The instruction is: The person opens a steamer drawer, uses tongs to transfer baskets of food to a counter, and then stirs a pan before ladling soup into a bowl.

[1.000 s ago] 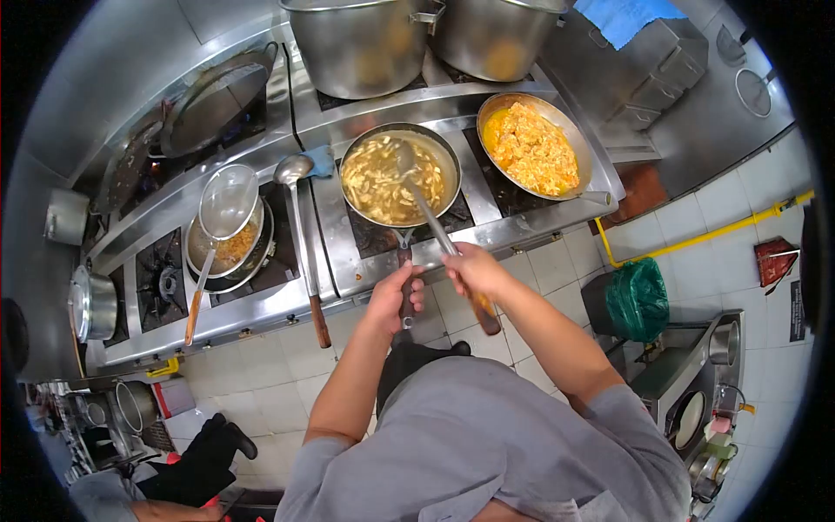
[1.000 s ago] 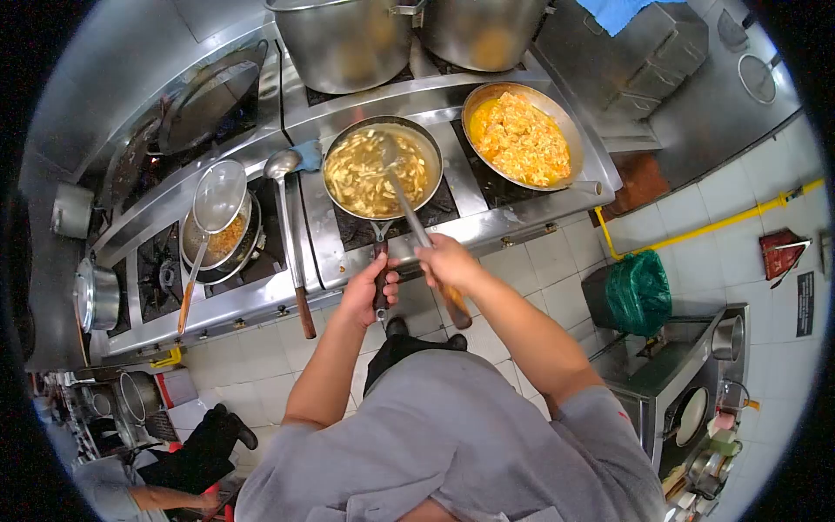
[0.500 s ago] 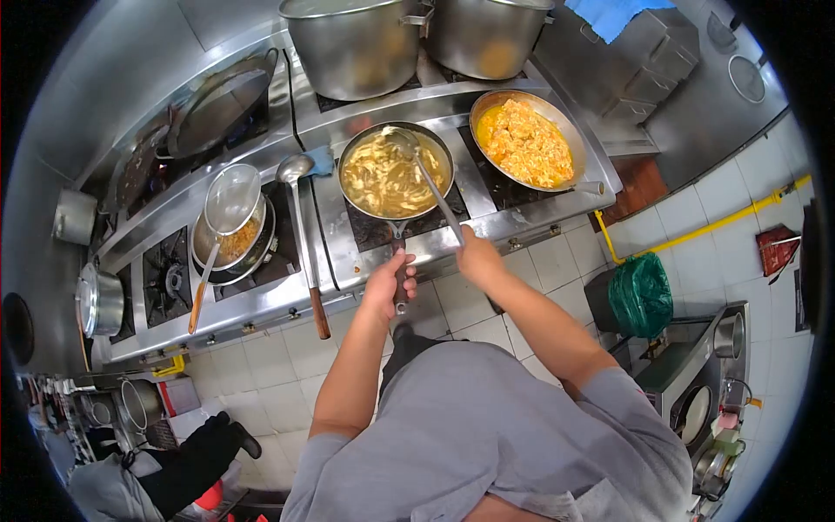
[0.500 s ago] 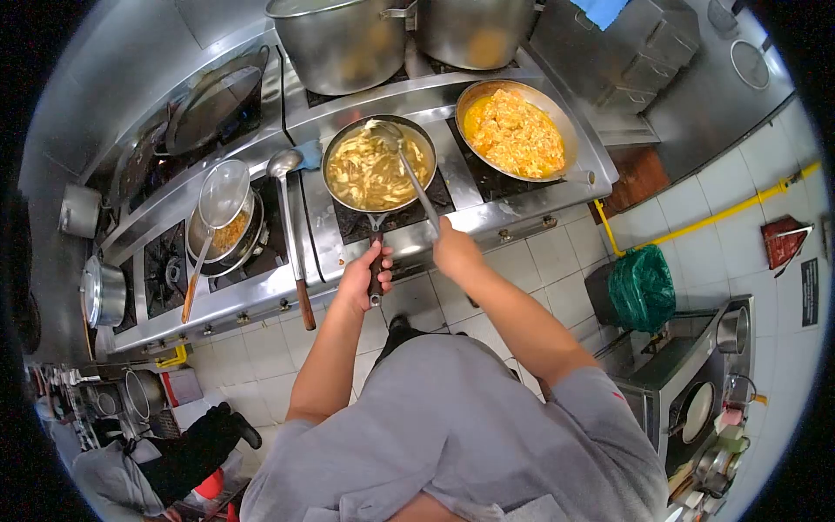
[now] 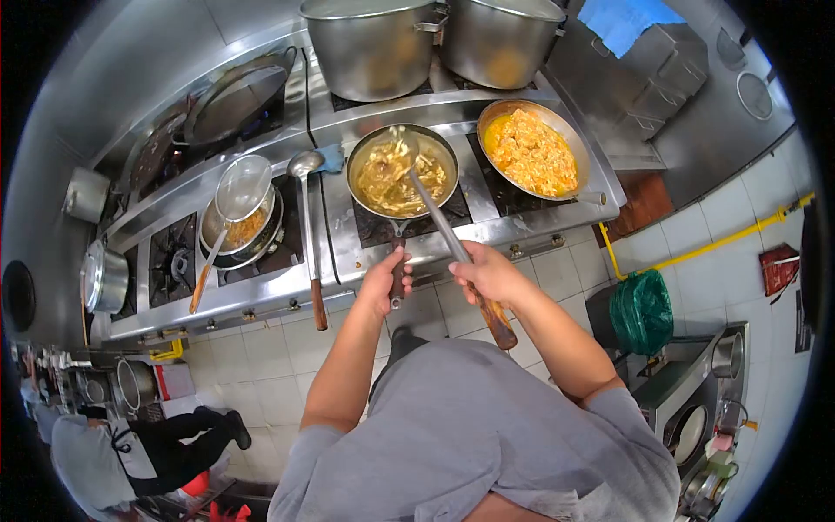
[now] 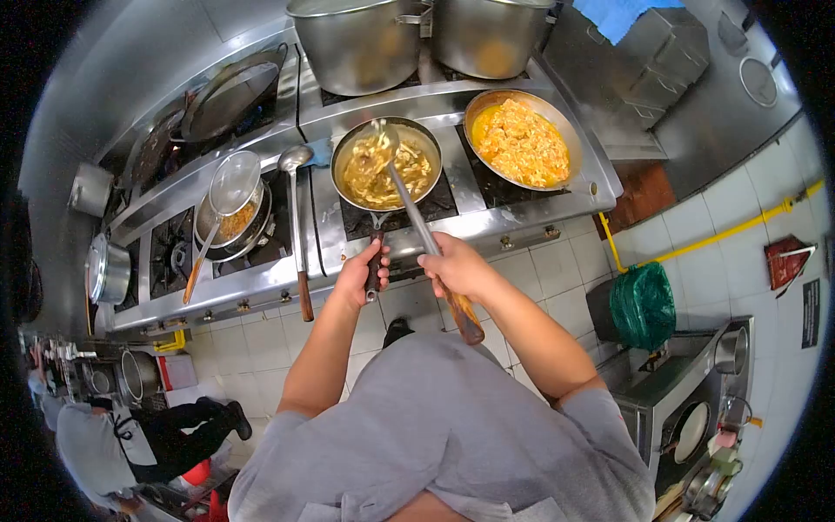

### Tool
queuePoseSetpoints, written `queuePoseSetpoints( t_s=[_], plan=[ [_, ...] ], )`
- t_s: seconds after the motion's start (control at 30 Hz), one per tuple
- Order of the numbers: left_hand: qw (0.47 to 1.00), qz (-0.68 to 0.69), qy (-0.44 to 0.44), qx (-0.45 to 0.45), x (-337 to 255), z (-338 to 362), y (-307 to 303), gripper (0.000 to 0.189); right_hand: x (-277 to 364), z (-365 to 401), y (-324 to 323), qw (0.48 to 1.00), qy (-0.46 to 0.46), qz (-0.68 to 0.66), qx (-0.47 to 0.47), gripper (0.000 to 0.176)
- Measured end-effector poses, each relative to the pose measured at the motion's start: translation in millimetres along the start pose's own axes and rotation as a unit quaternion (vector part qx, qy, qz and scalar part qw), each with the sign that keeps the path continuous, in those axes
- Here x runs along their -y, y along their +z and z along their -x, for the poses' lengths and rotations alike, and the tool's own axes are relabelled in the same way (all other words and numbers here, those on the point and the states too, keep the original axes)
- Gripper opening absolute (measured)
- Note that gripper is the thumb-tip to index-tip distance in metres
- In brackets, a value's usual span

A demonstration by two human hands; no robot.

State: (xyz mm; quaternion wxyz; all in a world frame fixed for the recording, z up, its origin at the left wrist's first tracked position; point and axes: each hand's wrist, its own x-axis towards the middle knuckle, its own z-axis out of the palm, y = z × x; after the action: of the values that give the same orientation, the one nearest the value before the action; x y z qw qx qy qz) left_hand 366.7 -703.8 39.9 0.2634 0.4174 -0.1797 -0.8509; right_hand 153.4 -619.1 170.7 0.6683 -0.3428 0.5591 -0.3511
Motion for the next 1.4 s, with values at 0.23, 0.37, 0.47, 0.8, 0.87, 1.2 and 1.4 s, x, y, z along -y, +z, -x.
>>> queuePoseSetpoints(
  t_s=[0.23, 0.37, 0.47, 0.8, 0.87, 1.2, 1.4],
  plan=[
    [0.999, -0.036, 0.023, -0.023, -2, -4, -1, 0.034, 5, 6, 4, 0.970, -0.133, 0.159, -0.128, 0.058],
    [0.999, -0.042, 0.008, -0.024, -9, -4, 0, 0.030, 4, 3, 3, 0.901, -0.205, 0.310, -0.226, 0.062],
    [0.999, -0.029, -0.034, -0.009, -23, 4, 12, 0.023, -39, -27, -15, 0.816, -0.260, 0.418, -0.303, 0.065],
    [0.987, 0.045, -0.123, 0.094, -26, -30, 0, 0.021, -174, -35, -42, 0.817, -0.007, 0.499, -0.289, 0.063],
    [0.994, -0.022, -0.104, 0.038, -26, -19, 16, 0.037, -175, -14, -41, 0.870, 0.005, 0.412, -0.270, 0.065],
    [0.879, -0.476, -0.026, -0.029, 4, 72, 46, 0.036, -241, 103, -20, 0.891, -0.071, 0.299, -0.335, 0.038],
    [0.816, -0.550, -0.079, 0.158, 103, 180, 121, 0.037, -326, 280, -25, 0.877, -0.063, 0.329, -0.345, 0.027]
  ],
)
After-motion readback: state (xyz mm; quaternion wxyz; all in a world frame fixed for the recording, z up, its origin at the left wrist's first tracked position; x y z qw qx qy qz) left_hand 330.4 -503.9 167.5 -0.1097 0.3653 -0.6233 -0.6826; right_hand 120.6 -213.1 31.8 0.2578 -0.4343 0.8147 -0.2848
